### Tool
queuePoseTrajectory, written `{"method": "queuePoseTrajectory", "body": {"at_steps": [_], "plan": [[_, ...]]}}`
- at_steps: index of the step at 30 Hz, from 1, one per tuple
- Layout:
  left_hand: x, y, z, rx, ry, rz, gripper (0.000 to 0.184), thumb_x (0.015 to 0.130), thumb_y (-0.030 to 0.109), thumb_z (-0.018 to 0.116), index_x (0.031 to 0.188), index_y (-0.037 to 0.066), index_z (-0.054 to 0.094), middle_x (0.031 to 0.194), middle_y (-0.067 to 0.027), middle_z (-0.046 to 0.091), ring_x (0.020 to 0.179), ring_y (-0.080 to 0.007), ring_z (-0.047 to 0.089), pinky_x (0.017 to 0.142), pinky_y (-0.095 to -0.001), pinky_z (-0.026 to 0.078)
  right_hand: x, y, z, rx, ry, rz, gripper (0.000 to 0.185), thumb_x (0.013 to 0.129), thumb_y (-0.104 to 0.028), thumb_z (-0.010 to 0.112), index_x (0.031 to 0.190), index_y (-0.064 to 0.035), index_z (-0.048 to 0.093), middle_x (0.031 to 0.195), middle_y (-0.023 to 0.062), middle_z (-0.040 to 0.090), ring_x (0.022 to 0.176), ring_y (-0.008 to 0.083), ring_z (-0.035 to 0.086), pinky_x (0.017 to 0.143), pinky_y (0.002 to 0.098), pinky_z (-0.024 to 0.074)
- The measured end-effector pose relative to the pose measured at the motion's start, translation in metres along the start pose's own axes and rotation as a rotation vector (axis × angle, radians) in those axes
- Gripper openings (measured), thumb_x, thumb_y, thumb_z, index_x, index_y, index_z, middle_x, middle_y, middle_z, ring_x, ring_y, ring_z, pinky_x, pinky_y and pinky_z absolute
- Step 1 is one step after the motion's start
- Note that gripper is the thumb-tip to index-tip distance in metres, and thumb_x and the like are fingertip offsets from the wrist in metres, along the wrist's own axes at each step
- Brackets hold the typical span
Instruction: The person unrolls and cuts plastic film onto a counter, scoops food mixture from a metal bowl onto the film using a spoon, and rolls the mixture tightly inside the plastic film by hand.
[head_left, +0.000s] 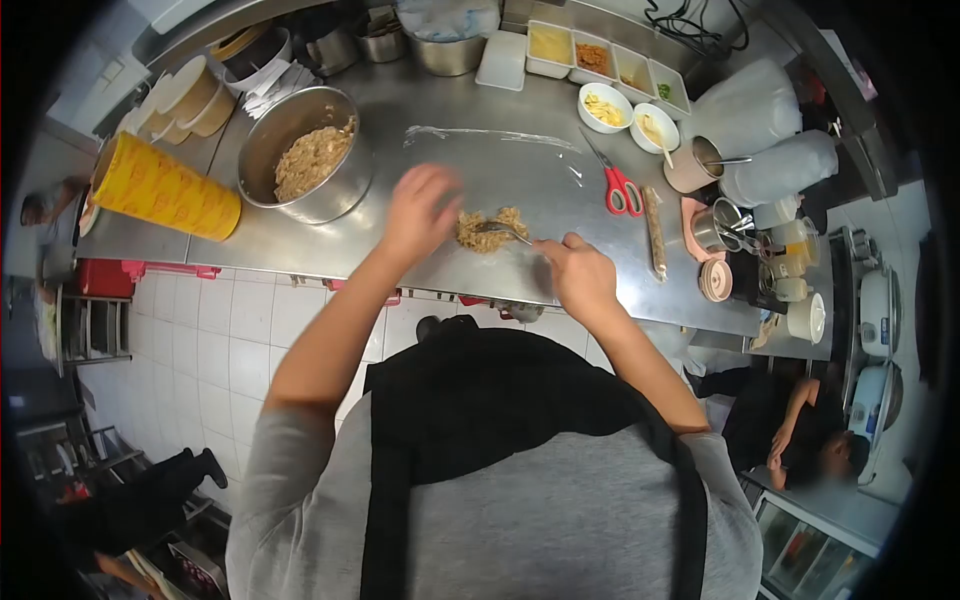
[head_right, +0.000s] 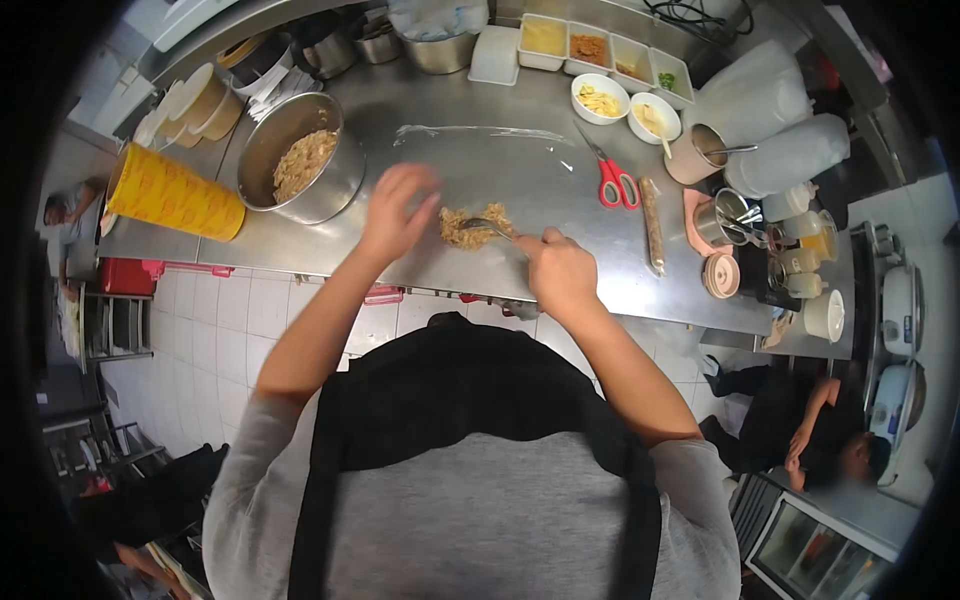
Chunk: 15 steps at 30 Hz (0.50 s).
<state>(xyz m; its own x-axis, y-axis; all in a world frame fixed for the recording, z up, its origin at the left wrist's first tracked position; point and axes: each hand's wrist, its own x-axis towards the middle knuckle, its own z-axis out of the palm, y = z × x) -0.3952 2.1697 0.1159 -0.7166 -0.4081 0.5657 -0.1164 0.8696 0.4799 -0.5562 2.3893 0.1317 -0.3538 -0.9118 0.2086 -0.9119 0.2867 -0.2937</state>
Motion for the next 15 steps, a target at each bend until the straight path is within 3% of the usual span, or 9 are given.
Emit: {"method": "queuePoseTrajectory", "body": {"at_steps": [3, 5, 7, 10, 13, 15], "plan": [[0.092, 0.031, 0.063, -0.113, -0.332, 0.308, 0.039, 0.078, 0.007, 0.068, 0.116, 0.011, 0.061, 0.122, -0.0102, 0.060, 0.121, -0.0304, 0.052, 0.101, -0.0439, 0.042, -0.004, -0.004, -0.021, 0.003, 0.091, -0.036, 0.033, 0.077, -0.007, 0.059, 0.104, -0.0201, 0.073, 0.079, 0.0084, 0.055, 0.071, 0.0278, 0.059, 0.060, 0.0400, 0.0492], [0.129, 0.048, 0.127, 0.129, -0.481, 0.539, 0.057, 0.079, 0.006, 0.067, 0.133, 0.015, 0.051, 0.136, -0.0078, 0.053, 0.129, -0.0281, 0.047, 0.104, -0.0425, 0.042, -0.019, -0.008, -0.027, 0.020, 0.153, -0.024, 0.035, 0.077, -0.007, 0.059, 0.106, -0.0207, 0.072, 0.078, 0.0075, 0.053, 0.070, 0.0265, 0.057, 0.059, 0.0390, 0.0483], [0.142, 0.046, 0.200, 0.243, -0.495, 0.669, 0.073, 0.075, 0.012, 0.072, 0.141, 0.021, 0.043, 0.146, -0.0058, 0.044, 0.134, -0.0252, 0.042, 0.105, -0.0434, 0.041, -0.031, -0.004, -0.028, -0.004, 0.171, 0.002, 0.035, 0.077, -0.007, 0.060, 0.107, -0.0207, 0.073, 0.077, 0.0060, 0.051, 0.068, 0.0251, 0.055, 0.057, 0.0378, 0.0469], [0.167, 0.079, 0.201, 0.249, -0.810, 0.563, 0.084, 0.069, 0.019, 0.077, 0.144, 0.027, 0.039, 0.143, -0.0047, 0.046, 0.130, -0.0259, 0.047, 0.104, -0.0476, 0.041, -0.055, 0.008, -0.028, 0.030, 0.208, 0.067, 0.041, 0.072, -0.003, 0.066, 0.108, -0.0211, 0.072, 0.076, 0.0039, 0.052, 0.066, 0.0227, 0.056, 0.054, 0.0350, 0.0462], [0.194, 0.084, 0.219, 0.247, -1.031, 0.517, 0.079, 0.065, 0.024, 0.079, 0.137, 0.028, 0.047, 0.131, -0.0055, 0.054, 0.122, -0.0265, 0.053, 0.104, -0.0517, 0.040, -0.076, 0.015, -0.032, 0.101, 0.159, 0.201, 0.041, 0.075, -0.001, 0.067, 0.109, -0.0235, 0.072, 0.077, 0.0036, 0.054, 0.066, 0.0223, 0.058, 0.054, 0.0346, 0.0476], [0.195, 0.082, 0.225, 0.284, -1.014, 0.591, 0.062, 0.068, 0.021, 0.077, 0.127, 0.023, 0.056, 0.125, -0.0067, 0.058, 0.116, -0.0270, 0.057, 0.098, -0.0503, 0.043, -0.082, 0.022, -0.034, 0.129, 0.130, 0.258, 0.040, 0.077, -0.001, 0.066, 0.109, -0.0243, 0.072, 0.077, 0.0036, 0.055, 0.066, 0.0224, 0.059, 0.055, 0.0349, 0.0483]]}}
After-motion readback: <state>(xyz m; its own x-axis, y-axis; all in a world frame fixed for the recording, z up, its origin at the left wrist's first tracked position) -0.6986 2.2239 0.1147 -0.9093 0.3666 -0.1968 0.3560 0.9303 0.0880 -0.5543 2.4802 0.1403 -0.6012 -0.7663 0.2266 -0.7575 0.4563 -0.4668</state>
